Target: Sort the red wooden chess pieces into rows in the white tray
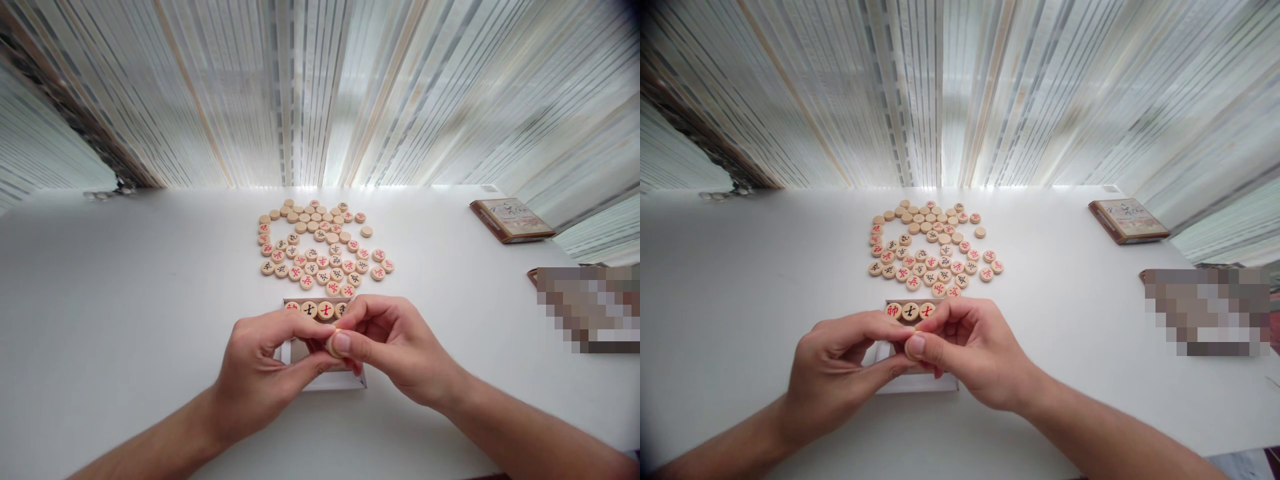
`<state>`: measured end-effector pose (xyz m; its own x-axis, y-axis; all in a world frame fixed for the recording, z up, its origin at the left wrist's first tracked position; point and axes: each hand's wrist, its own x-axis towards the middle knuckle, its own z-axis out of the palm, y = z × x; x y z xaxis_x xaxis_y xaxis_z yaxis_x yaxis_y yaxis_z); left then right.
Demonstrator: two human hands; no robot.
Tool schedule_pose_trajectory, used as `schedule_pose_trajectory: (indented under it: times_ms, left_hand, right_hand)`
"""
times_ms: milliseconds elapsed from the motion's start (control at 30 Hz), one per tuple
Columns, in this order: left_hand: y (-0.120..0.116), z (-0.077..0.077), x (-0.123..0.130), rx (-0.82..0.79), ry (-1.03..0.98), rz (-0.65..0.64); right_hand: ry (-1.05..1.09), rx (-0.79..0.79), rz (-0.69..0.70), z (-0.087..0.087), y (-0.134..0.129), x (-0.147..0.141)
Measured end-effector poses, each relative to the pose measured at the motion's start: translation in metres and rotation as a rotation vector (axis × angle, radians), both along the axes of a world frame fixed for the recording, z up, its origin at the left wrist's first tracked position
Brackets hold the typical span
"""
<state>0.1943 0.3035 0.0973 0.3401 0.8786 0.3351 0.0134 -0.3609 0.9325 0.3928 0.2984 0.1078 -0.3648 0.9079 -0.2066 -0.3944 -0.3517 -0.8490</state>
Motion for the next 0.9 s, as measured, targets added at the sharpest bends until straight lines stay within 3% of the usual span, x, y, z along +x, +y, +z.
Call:
schedule_pose_trajectory:
  times_ms: [367,567,767,900]
  left_hand:
    - [0.004,0.000,-0.005,0.033,-0.041,0.034]
    - [0.006,0.001,-0.004,0.033,-0.053,0.024]
    - [0.007,0.001,-0.004,0.044,-0.026,0.037]
    - [0.008,0.000,-0.004,0.107,-0.030,0.056]
  right_hand:
    - [-0.012,0.094,0.060,-0.005,0.000,0.007]
    - [0.003,0.150,0.027,-0.006,0.000,0.006]
    - [-0.132,0.313,-0.036,-0.008,-0.002,0.008]
    - [-0.239,0.505,-0.101,-0.010,0.000,0.008]
